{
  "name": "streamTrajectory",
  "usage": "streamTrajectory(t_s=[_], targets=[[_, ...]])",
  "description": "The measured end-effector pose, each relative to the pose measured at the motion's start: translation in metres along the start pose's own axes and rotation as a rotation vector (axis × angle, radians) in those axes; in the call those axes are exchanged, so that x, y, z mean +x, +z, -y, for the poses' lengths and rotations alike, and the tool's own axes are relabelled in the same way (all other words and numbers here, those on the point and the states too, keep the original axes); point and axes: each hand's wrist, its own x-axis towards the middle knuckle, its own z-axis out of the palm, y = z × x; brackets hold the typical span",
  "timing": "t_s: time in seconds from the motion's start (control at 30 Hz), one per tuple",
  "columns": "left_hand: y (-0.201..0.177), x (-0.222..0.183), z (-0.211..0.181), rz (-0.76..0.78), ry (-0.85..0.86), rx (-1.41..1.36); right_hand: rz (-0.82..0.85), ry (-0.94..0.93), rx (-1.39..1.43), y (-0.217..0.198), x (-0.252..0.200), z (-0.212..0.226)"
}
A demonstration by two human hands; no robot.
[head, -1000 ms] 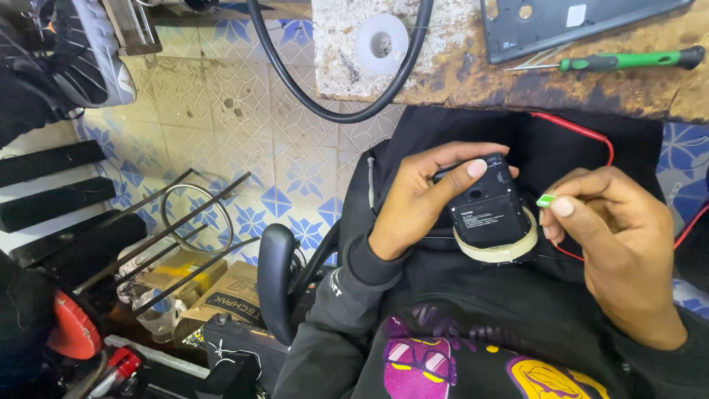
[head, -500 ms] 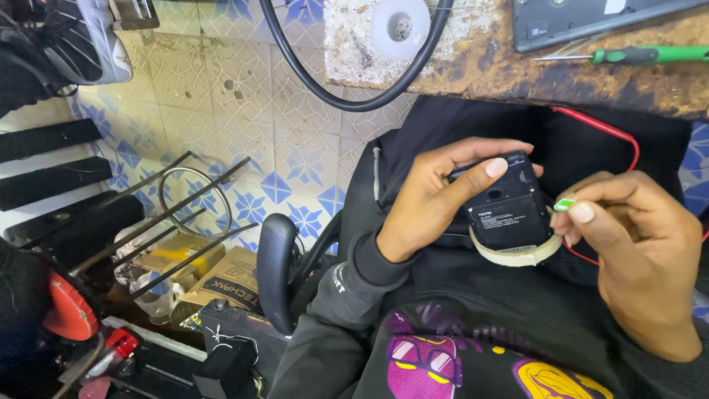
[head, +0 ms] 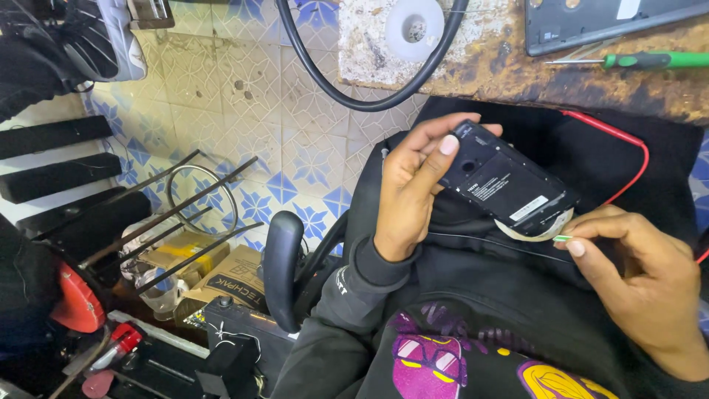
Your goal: Disassembling and inspecting a smartphone using a screwdriver at a repair bench.
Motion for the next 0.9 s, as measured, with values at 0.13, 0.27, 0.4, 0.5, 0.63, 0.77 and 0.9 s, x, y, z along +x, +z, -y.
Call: streamTrajectory(t_s=[0.13,0.27,0.4,0.5,0.63,0.77,0.9], targets=[[0.009,-0.007,0.005,-0.083,0.036,-0.099,-0.127,0.035,0.114,0.011,-0.008,-0.007],[0.025,-0.019,0.020,-0.196,0.100,-0.235,-0.209,0.020,0.078,0.021,-0.004,0.004],[0.028,-0.029,0.025,-0.244,0.063,-0.205,-0.265,0.067,0.246,0.023,-0.002,0.009],[0.014,-0.032,0.031,-0.129,0.031,-0.128,-0.292,0.113,0.338,0.009,0.002,0.002],[0.002,-0.033,0.022,0.014,-0.071,0.192,-0.239,0.171,0.252,-0.006,0.009,0.021],[-0.005,-0.031,0.012,0.233,-0.293,0.190,-0.229,0.031,0.117,-0.007,0.010,0.040],[0.008,-0.033,0.011,0.041,-0.161,0.416,-0.510,-0.110,0.101,0.020,0.003,0.022]])
